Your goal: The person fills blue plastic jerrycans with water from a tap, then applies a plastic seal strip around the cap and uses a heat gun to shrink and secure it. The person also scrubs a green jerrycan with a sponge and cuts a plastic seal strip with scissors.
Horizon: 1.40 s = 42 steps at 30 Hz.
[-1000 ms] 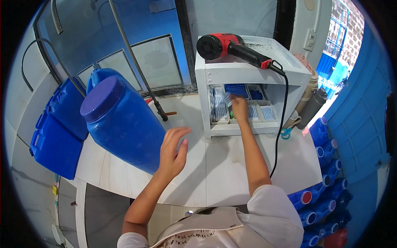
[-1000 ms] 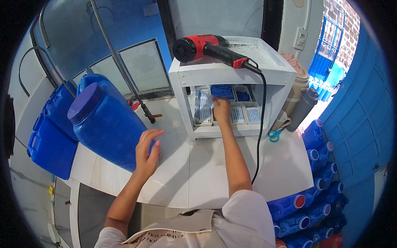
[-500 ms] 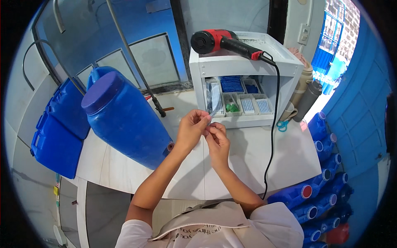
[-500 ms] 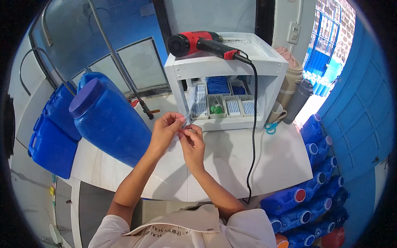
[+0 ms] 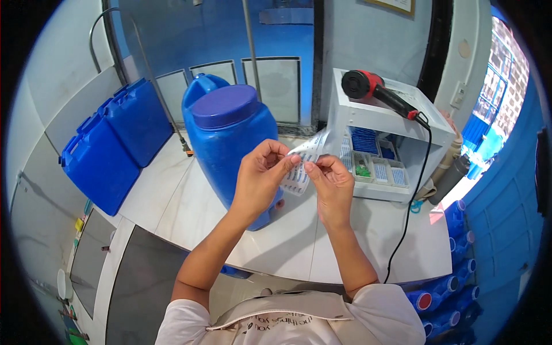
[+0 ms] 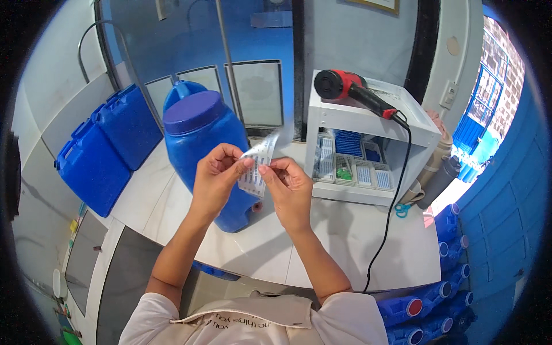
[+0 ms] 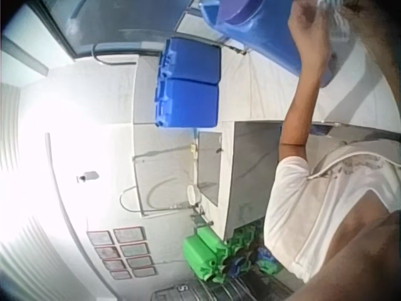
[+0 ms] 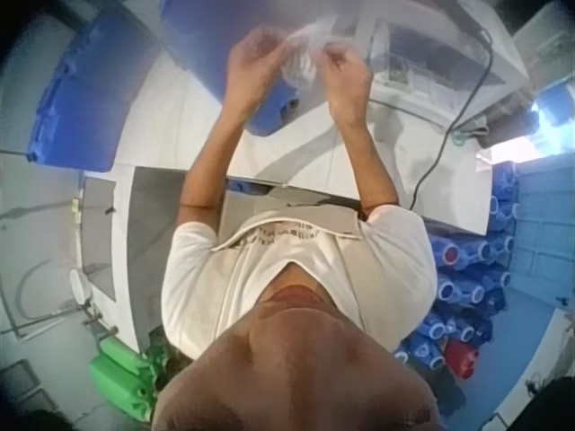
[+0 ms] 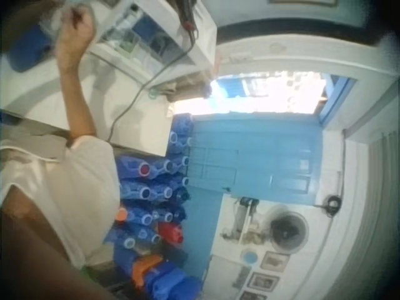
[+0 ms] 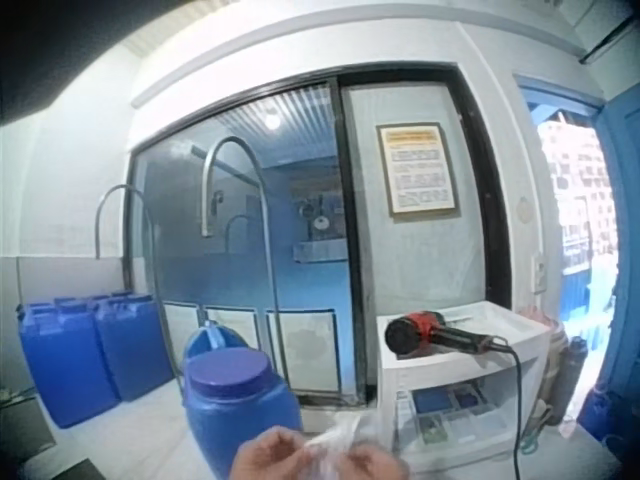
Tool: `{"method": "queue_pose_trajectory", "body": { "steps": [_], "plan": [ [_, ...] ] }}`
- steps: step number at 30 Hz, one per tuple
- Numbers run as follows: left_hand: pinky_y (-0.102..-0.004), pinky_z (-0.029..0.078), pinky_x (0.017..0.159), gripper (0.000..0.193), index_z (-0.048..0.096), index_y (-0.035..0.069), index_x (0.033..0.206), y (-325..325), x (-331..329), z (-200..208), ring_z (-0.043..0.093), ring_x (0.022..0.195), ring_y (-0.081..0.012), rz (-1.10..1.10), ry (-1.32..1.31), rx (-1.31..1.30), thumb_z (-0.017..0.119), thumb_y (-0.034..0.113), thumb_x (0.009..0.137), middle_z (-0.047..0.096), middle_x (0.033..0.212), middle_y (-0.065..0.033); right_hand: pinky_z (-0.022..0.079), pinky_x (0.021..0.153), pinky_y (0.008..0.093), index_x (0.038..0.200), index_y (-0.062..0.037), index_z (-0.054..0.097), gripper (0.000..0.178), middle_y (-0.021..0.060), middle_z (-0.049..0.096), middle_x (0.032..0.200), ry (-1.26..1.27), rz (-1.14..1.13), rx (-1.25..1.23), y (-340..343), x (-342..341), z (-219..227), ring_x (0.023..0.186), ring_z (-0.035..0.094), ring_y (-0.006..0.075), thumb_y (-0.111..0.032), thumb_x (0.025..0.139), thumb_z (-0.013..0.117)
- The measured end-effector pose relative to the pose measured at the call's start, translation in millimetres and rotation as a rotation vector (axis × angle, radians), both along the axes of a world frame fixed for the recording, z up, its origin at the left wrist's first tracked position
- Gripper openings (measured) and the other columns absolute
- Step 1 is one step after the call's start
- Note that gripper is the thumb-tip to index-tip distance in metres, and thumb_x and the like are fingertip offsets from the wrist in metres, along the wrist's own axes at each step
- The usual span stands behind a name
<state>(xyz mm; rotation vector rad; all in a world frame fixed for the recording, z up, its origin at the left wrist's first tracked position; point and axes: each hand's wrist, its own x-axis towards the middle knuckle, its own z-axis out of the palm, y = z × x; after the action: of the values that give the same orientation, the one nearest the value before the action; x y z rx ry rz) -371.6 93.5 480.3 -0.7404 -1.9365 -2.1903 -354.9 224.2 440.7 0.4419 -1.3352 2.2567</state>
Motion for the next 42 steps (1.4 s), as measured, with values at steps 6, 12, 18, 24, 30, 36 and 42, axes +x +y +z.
{"method": "queue_pose_trajectory", "body": {
  "steps": [6,12,18,24,30,36,42],
  "plan": [
    [-0.0206,0.046,0.069,0.012,0.06,0.0,0.095,-62.9,-9.3,27.3,0.058,0.075,-0.0075,0.062,0.159,0.254,0.061,0.004,0.084,0.063,0.085,-0.0024,0.042,0.071,0.0191,0.086,0.0004,0.055,0.008,0.0004,0.054,0.082,0.176,-0.219,0.209,-14.0,-8.2,50.3,0.075,0.049,0.0055,0.002,0.082,0.062],
    [-0.0246,0.051,0.07,0.029,0.047,0.0,0.109,-117.3,-50.8,49.1,0.062,0.077,-0.0127,0.109,0.072,0.446,0.061,0.005,0.085,0.063,0.089,-0.0091,0.047,0.066,0.0286,0.093,-0.0053,0.06,0.021,0.0082,0.05,0.103,0.528,-0.575,0.911,-21.5,-54.7,96.9,0.078,0.056,0.017,0.008,0.077,0.054],
    [-0.0209,0.046,0.07,0.026,0.052,0.002,0.105,-138.3,-87.6,40.0,0.058,0.08,-0.0093,0.142,0.11,0.379,0.064,0.01,0.084,0.061,0.088,-0.0038,0.049,0.076,0.0344,0.112,-0.0121,0.061,0.041,0.0062,0.051,0.113,0.504,-0.644,1.298,-33.1,-86.5,113.9,0.089,0.059,0.0236,0.004,0.077,0.049],
    [-0.0216,0.042,0.069,0.022,0.06,0.005,0.103,-133.1,-80.3,36.8,0.055,0.08,-0.0091,0.29,0.199,0.101,0.063,0.016,0.085,0.062,0.089,-0.0017,0.045,0.077,0.0301,0.126,-0.0117,0.051,0.055,0.0082,0.047,0.123,0.327,-0.321,1.403,-20.8,-78.6,123.8,0.089,0.055,0.0208,0.004,0.074,0.041],
    [-0.0196,0.039,0.062,0.02,0.061,0.004,0.101,-129.3,-89.4,43.2,0.053,0.075,-0.0059,0.368,0.198,0.081,0.061,0.016,0.086,0.062,0.086,-0.001,0.043,0.078,0.0287,0.131,-0.0114,0.046,0.06,0.0096,0.044,0.125,0.298,-0.207,1.456,-15.9,-110.6,141.1,0.09,0.052,0.0211,0.002,0.073,0.041],
    [-0.018,0.036,0.056,0.018,0.061,0.002,0.1,-124.2,-76.9,42.1,0.048,0.068,-0.0039,0.436,0.22,0.028,0.06,0.015,0.087,0.06,0.084,0.0,0.043,0.076,0.0284,0.133,-0.0099,0.043,0.061,0.0094,0.045,0.122,0.285,-0.067,1.581,-6.6,-103.3,141.5,0.085,0.051,0.02,0.002,0.073,0.042],
    [-0.0163,0.037,0.058,0.02,0.062,0.004,0.101,-119.2,-77.0,43.9,0.05,0.071,-0.0032,0.443,0.284,-0.003,0.061,0.016,0.087,0.06,0.089,-0.0004,0.044,0.08,0.0306,0.132,-0.0067,0.043,0.057,0.0098,0.043,0.124,0.269,-0.289,1.557,-14.2,-92.9,144.7,0.09,0.054,0.0237,0.003,0.076,0.041]
  ]
}}
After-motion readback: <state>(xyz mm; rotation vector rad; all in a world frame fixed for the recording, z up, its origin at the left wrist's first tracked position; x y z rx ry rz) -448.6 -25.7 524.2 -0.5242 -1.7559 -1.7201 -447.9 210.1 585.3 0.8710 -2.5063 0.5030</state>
